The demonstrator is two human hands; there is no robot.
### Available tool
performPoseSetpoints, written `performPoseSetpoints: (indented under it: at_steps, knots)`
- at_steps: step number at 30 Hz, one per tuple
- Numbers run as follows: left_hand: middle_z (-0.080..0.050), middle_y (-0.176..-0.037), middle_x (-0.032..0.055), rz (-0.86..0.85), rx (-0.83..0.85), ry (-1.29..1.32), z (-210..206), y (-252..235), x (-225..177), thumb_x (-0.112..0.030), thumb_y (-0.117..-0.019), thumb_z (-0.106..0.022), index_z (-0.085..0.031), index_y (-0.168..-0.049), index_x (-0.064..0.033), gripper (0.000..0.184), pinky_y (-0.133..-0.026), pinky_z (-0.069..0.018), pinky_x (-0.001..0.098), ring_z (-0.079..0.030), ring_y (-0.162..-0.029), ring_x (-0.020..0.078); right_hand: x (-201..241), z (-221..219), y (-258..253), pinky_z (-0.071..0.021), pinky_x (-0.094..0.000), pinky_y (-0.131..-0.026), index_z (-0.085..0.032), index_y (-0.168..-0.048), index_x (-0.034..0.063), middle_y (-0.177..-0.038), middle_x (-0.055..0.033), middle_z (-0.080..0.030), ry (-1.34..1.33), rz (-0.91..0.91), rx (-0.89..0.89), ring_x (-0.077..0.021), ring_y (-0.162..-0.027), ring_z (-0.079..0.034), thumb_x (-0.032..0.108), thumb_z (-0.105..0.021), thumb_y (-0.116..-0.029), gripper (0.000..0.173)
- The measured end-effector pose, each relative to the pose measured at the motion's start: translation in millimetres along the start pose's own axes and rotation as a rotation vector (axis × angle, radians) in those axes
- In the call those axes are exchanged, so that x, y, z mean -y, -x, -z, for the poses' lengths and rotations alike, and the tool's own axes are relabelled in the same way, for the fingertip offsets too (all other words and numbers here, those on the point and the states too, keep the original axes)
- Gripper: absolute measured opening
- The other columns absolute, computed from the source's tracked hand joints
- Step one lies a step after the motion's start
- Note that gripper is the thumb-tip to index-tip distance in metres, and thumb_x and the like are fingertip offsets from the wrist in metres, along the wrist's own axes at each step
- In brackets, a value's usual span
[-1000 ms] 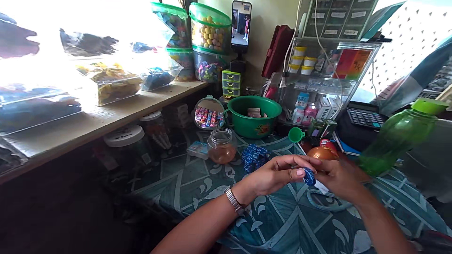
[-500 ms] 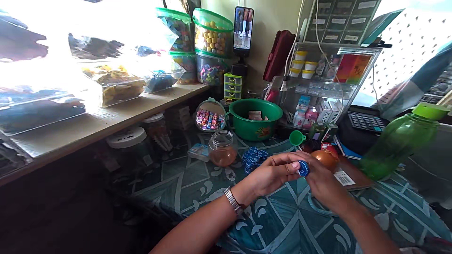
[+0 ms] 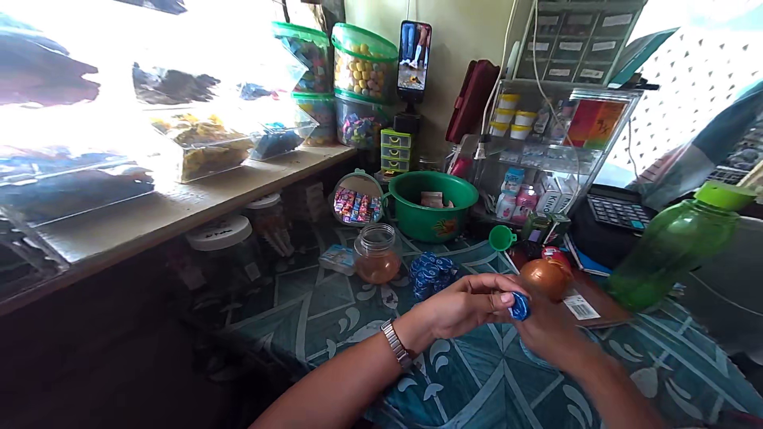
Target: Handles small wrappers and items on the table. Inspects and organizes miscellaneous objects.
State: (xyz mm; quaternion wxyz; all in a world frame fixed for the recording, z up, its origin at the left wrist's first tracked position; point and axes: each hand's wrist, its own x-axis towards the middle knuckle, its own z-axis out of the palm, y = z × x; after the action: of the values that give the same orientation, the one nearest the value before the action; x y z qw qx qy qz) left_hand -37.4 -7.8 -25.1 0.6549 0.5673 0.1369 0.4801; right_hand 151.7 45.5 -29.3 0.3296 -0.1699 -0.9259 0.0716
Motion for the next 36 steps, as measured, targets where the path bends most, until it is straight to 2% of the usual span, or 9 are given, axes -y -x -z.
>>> performPoseSetpoints:
  at_steps: [5, 8, 12, 17, 21, 24, 27, 30, 36]
  knots:
    - [-0.067, -0.127, -0.0014, -0.007, 0.019, -0.092, 2, 1, 3, -0.013, -0.0990, -0.056, -0.072, -0.111, -0.0168, 0.020, -0.096, -0.0536, 0.0336, -0.064, -0.116, 0.0127, -26, 23, 2, -0.0583, -0.0486, -0.088, -0.071, -0.117, -0.0003, -0.105, -0.0187, -0.071, 0.039, -0.057, 0.026, -0.0325, -0.096, -0.071, -0.001, -0.056, -0.0964, 0.025]
    - [-0.047, -0.155, 0.0133, -0.099, 0.028, -0.052, 6, 0, -4, -0.018, -0.0997, -0.059, -0.070, -0.117, -0.0091, 0.023, -0.106, -0.0484, 0.0447, -0.050, -0.139, 0.0288, -51, 38, 7, -0.0565, -0.0574, -0.088, -0.071, -0.115, -0.0026, -0.110, -0.0244, -0.070, 0.124, -0.226, -0.047, -0.0404, -0.099, -0.070, 0.001, -0.052, -0.1013, 0.023]
    - [-0.030, -0.165, 0.0070, -0.138, -0.018, -0.029, 5, -2, -6, -0.016, -0.0998, -0.058, -0.069, -0.117, -0.0120, 0.021, -0.103, -0.0505, 0.0401, -0.049, -0.138, 0.0210, -24, 31, -1, -0.0518, -0.0547, -0.098, -0.061, -0.134, -0.0036, -0.125, -0.0252, -0.065, 0.009, -0.294, -0.118, -0.0384, -0.114, -0.065, 0.021, -0.049, -0.1061, 0.040]
    - [-0.035, -0.161, 0.0057, -0.149, 0.030, -0.056, 3, -2, 0, -0.011, -0.1012, -0.054, -0.069, -0.116, -0.0088, 0.021, -0.095, -0.0515, 0.0265, -0.056, -0.126, 0.0086, 3, -10, 2, -0.0518, -0.0499, -0.100, -0.066, -0.121, -0.0045, -0.118, -0.0225, -0.067, -0.054, -0.071, 0.015, -0.0358, -0.115, -0.065, 0.016, -0.050, -0.1038, 0.032]
    - [-0.033, -0.163, 0.0102, -0.152, 0.011, -0.067, 3, -2, -4, -0.014, -0.1008, -0.056, -0.069, -0.117, -0.0071, 0.022, -0.105, -0.0493, 0.0386, -0.051, -0.136, 0.0211, -23, 27, 1, -0.0531, -0.0567, -0.094, -0.066, -0.122, -0.0061, -0.115, -0.0263, -0.066, 0.080, -0.280, 0.222, -0.0408, -0.106, -0.067, 0.004, -0.048, -0.1051, 0.027]
    - [-0.038, -0.160, 0.0155, -0.154, -0.077, -0.011, 5, -1, -8, -0.015, -0.1002, -0.056, -0.067, -0.118, -0.0055, 0.023, -0.108, -0.0466, 0.0473, -0.047, -0.141, 0.0305, -41, 30, 4, -0.0541, -0.0628, -0.089, -0.063, -0.130, -0.0045, -0.119, -0.0298, -0.065, 0.235, -0.321, -0.057, -0.0474, -0.106, -0.067, 0.013, -0.046, -0.1080, 0.032]
    - [-0.058, -0.141, 0.0102, -0.034, -0.165, -0.020, -3, 0, -7, -0.007, -0.1012, -0.048, -0.066, -0.118, -0.0043, 0.024, -0.104, -0.0506, 0.0386, -0.058, -0.128, 0.0204, -24, 22, -3, -0.0544, -0.0514, -0.095, -0.059, -0.136, -0.0042, -0.127, -0.0261, -0.064, 0.185, -0.116, -0.299, -0.0381, -0.114, -0.065, 0.021, -0.043, -0.1073, 0.042]
    - [-0.071, -0.111, -0.0007, -0.011, -0.099, 0.040, -8, 0, -1, -0.005, -0.1022, -0.048, -0.071, -0.112, -0.0112, 0.026, -0.099, -0.0543, 0.0345, -0.067, -0.106, 0.0117, -5, 7, -2, -0.0454, -0.0473, -0.111, -0.061, -0.134, 0.0012, -0.134, -0.0175, -0.062, -0.039, 0.048, -0.111, -0.0282, -0.128, -0.058, 0.010, -0.047, -0.1011, 0.037]
    - [-0.062, -0.134, 0.0130, 0.076, -0.299, -0.005, -12, -2, -8, -0.004, -0.1050, -0.044, -0.061, -0.125, 0.0011, 0.027, -0.101, -0.0543, 0.0393, -0.064, -0.119, 0.0225, -33, 30, 5, -0.0537, -0.0572, -0.096, -0.066, -0.130, -0.0009, -0.121, -0.0226, -0.069, 0.191, -0.227, -0.018, -0.0402, -0.111, -0.068, 0.007, -0.046, -0.1058, 0.032]
